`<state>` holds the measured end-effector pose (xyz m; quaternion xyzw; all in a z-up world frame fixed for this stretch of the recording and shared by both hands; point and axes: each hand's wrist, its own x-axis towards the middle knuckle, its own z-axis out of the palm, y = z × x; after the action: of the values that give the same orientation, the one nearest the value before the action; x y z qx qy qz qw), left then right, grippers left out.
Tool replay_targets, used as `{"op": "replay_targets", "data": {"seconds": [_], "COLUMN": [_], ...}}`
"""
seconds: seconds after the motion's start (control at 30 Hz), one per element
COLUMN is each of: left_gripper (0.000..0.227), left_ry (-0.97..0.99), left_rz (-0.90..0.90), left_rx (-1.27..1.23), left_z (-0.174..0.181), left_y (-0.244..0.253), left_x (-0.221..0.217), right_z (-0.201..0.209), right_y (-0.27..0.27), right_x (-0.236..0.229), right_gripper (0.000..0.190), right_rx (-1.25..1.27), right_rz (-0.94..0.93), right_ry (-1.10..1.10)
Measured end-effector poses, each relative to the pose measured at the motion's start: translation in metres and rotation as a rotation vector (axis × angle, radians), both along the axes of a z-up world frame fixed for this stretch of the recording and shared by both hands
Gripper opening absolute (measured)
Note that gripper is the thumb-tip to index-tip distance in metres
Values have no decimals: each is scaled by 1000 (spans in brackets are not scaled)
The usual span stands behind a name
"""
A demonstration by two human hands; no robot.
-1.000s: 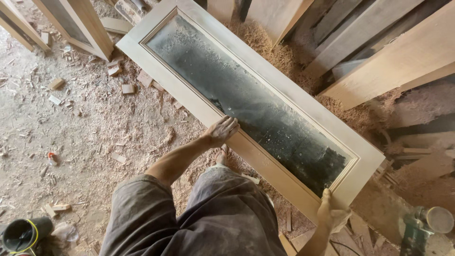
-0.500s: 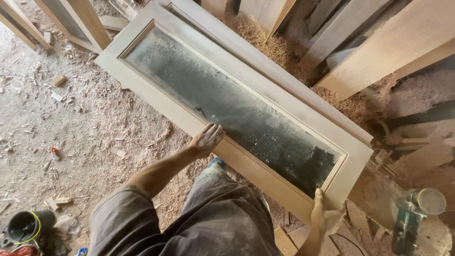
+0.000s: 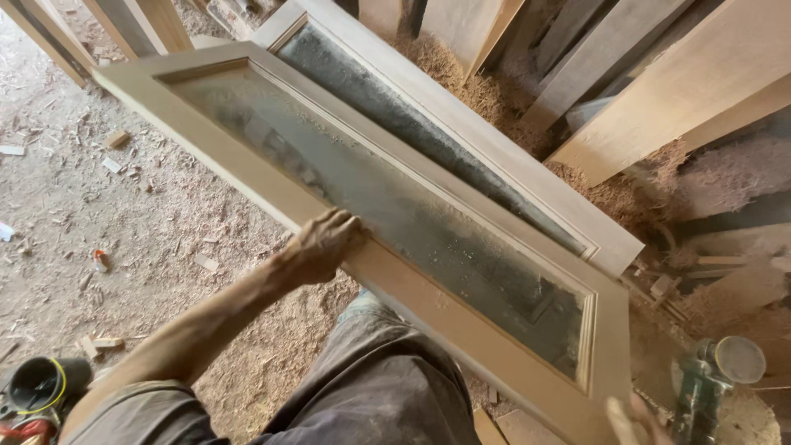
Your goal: The person uses an orbital sander to smooth the surface of a wooden door panel with a glass insert. They move the sander along the frame and edges, then flip the panel to continue sanding the other side.
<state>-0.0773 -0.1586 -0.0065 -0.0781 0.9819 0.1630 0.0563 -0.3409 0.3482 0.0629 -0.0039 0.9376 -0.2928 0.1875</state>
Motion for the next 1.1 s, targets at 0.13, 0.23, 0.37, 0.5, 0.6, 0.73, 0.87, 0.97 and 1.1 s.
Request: {"op": "replay_targets", "data": {"seconds": [0.13,0.23,0.37,0.5,0.6,0.73,0.87,0.97,1.1], "left_gripper": [24,45,44,73,89,91,61,52,59], "left_ry": [303,288,378,360,643,900,443,152,297], "left_rz": [-62,-15,59,187,322,545,828,974,1243], "left_rx": [33,44,-62,-139,-231,-80,570,1160,1783], "left_z": [59,88,108,107,90,43,-29,-97,-183], "left_y": [-52,-79,-90,-76,-55,-3,34,19,-38], "left_x": [-48,-94,-148,-184,-189,-167,-131,-117,-122], "right_z": [8,4,8,-3,-7,-7,-7,-4,7], "right_y": [11,13,8,-29,-44,-61,-74,-94,-128], "right_x": [-27,-48,-84,-117,-129,-149,-144,-140,-142], "right_gripper": [94,94,94,97,104,96,82,74,71], "right_rx": [-376,-676,-929,-927,-913,-934,-905,-837,-774], "right_rz": [-49,-44,55,61,138,246,287,172,99], "right_ry": [161,328,499,624,622,701,827,926,967]}}
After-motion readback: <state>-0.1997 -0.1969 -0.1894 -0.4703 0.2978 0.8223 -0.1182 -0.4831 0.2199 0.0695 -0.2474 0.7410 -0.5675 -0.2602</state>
